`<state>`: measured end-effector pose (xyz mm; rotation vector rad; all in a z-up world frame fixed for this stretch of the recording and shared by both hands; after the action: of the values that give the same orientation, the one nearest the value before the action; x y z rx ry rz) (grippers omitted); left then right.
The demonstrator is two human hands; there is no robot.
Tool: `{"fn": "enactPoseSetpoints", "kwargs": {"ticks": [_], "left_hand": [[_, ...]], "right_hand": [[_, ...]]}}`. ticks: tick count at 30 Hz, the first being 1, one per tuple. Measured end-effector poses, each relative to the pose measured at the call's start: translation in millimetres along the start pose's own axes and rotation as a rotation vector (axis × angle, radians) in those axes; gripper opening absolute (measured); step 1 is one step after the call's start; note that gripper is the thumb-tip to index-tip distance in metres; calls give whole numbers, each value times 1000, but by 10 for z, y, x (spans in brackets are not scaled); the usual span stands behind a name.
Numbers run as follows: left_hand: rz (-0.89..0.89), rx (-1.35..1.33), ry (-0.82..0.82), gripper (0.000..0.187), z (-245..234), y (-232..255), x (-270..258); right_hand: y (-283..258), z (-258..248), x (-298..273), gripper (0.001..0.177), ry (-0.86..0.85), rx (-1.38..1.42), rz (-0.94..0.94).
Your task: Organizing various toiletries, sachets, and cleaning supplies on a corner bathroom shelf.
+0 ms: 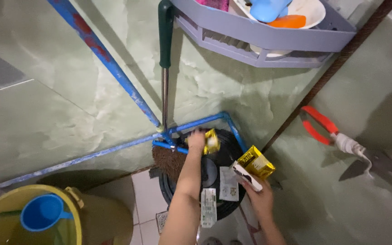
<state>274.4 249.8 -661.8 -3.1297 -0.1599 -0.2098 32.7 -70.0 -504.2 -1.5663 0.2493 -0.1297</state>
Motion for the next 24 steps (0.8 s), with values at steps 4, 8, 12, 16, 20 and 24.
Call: {"fn": "enactPoseSetpoints", "kwargs": {"ticks": [4, 8, 12, 16, 20, 24], "left_hand": [[-40, -351, 37, 20, -1124, 83, -94], [-84, -1088, -45, 23, -1660, 21, -241], [-89, -1620, -259, 28, -2850, 34, -792], [-214, -1818, -246, 26, -3501, -41, -1291], [-152, -1681, -173, 18, -4190, -98, -1667], [-167, -1642, -193, 17, -4691, -16, -1991]], "right_hand": [[-405, -7, -98, 35, -33, -25, -86], [-885, -56, -174, 36, -33, -52, 56], [-1499, 8, -291, 39, -204, 216, -67], [-2091, 17, -459, 41, -231, 110, 74], [-2518, 189, -649, 40, -388, 226, 114], [-2797, 299, -827, 34, -461, 200, 125]]}}
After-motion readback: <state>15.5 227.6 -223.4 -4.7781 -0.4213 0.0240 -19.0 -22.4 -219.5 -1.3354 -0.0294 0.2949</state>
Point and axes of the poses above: each hand's wrist, its own x-axis towards the middle knuckle, its own z-axis out of the palm, y = z × x, the point moved 9 cm from there along x, towards the middle knuckle, and after that the axes turned 12 degrees about x, right-handed, at the moved point
